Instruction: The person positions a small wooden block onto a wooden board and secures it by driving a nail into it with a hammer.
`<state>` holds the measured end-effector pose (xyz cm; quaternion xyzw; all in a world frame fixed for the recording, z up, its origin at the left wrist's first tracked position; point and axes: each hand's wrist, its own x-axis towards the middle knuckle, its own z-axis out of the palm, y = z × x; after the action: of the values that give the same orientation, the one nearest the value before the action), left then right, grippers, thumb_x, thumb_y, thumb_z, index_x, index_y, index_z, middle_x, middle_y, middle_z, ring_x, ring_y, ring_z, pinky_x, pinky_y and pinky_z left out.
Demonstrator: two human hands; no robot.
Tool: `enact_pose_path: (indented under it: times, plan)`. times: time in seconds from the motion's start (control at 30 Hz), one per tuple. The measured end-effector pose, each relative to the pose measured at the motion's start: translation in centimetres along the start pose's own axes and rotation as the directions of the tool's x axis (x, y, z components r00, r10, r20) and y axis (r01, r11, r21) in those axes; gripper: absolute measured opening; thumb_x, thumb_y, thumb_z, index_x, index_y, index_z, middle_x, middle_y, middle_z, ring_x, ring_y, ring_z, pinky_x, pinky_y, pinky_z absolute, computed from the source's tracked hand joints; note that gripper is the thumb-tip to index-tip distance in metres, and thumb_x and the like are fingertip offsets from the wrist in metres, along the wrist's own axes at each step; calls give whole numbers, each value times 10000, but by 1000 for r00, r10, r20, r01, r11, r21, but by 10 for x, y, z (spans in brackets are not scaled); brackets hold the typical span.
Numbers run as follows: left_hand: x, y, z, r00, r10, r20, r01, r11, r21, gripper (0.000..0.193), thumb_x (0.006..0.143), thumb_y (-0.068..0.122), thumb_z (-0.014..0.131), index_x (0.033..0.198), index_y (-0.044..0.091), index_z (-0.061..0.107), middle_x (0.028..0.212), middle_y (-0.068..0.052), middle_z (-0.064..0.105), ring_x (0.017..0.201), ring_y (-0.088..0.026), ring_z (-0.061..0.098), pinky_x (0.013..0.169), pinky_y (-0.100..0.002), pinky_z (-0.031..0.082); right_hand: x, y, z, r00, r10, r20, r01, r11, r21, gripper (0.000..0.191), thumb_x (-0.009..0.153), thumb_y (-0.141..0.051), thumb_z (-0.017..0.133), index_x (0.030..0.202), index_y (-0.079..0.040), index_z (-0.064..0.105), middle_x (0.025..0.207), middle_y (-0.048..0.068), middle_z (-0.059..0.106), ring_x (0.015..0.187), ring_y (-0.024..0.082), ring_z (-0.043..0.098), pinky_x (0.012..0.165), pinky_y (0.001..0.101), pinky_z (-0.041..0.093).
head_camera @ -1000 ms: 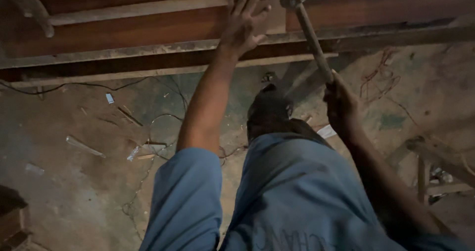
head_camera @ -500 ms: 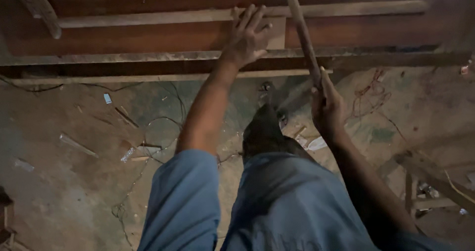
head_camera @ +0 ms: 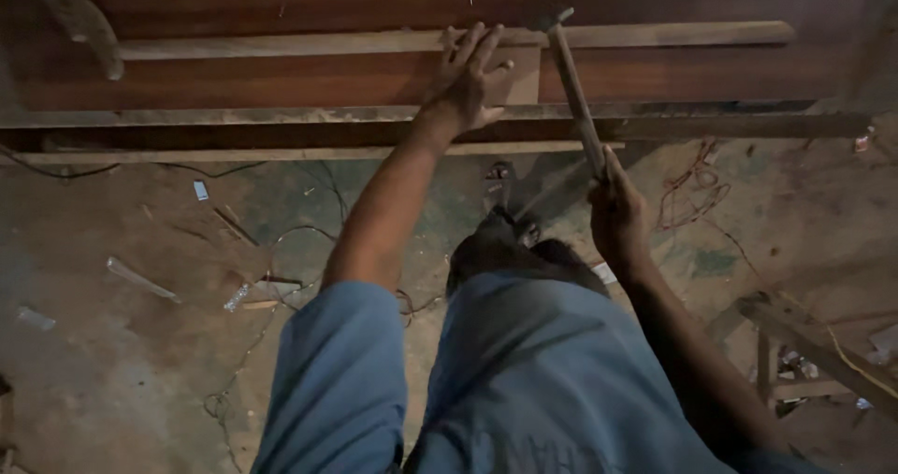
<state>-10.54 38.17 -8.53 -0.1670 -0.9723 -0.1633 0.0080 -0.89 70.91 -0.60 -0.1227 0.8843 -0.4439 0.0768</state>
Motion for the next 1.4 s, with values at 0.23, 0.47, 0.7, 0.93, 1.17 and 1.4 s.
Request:
enact_pose_path:
  times: [0.23, 0.47, 0.7, 0.93, 1.17, 1.4]
  plan:
    - [9, -3, -2, 998, 30, 58, -33, 998, 48, 659, 714, 414, 901, 1305, 204, 699, 1641, -219, 237, 1503, -457, 219, 1212, -683, 121, 1, 13, 17, 998, 59, -9, -59, 998, -28, 576, 988, 18, 549, 1556, -64, 495, 957, 231, 667, 745, 289, 654, 673, 370, 513]
    - [6, -1, -8, 998, 10, 63, -12, 999, 31, 688, 720, 453, 902, 1329, 247, 657, 1652, -168, 273, 1519, -428, 288, 1221, -684, 140, 16, 1, 26, 999, 24, -36, -30, 982, -184, 555, 1009, -113, 659, 1543, -118, 508, 933, 262, 696, 790, 408, 680, 663, 449, 511]
    - [8, -5, -5, 999, 38, -29, -39, 999, -34, 652, 752, 437, 905, 1327, 228, 681, 1639, -179, 287, 1501, -448, 280, 1197, -702, 154, 23, 0, 19, 1000, 10, 25, -6, 991, -136, 533, 1029, -101, 643, 1546, -97, 513, 965, 264, 715, 818, 379, 722, 676, 434, 533]
    - [10, -3, -5, 995, -20, 99, 20, 1000, -4, 693, 719, 422, 893, 1335, 248, 629, 1650, -185, 284, 1515, -427, 233, 1216, -700, 120, 17, 3, 24, 921, -304, -243, 348, 923, 163, 491, 1134, -75, 573, 1606, -134, 451, 1139, 260, 693, 955, 376, 707, 846, 432, 586]
    - [13, -3, -6, 998, -34, 44, 35, 999, -25, 669, 718, 396, 869, 1343, 267, 667, 1621, -172, 284, 1496, -428, 242, 1201, -696, 125, 22, 10, 18, 998, 19, 52, -8, 979, -203, 563, 1078, -98, 629, 1615, -72, 460, 1067, 181, 717, 885, 305, 694, 747, 430, 546]
    - [17, -2, -10, 996, -5, 91, 9, 999, -40, 675, 707, 472, 887, 1300, 241, 662, 1632, -197, 281, 1498, -448, 250, 1204, -677, 122, 22, 13, 13, 985, 131, 109, -94, 953, -288, 614, 1040, -97, 610, 1630, -68, 443, 1082, 181, 732, 854, 289, 677, 723, 436, 532]
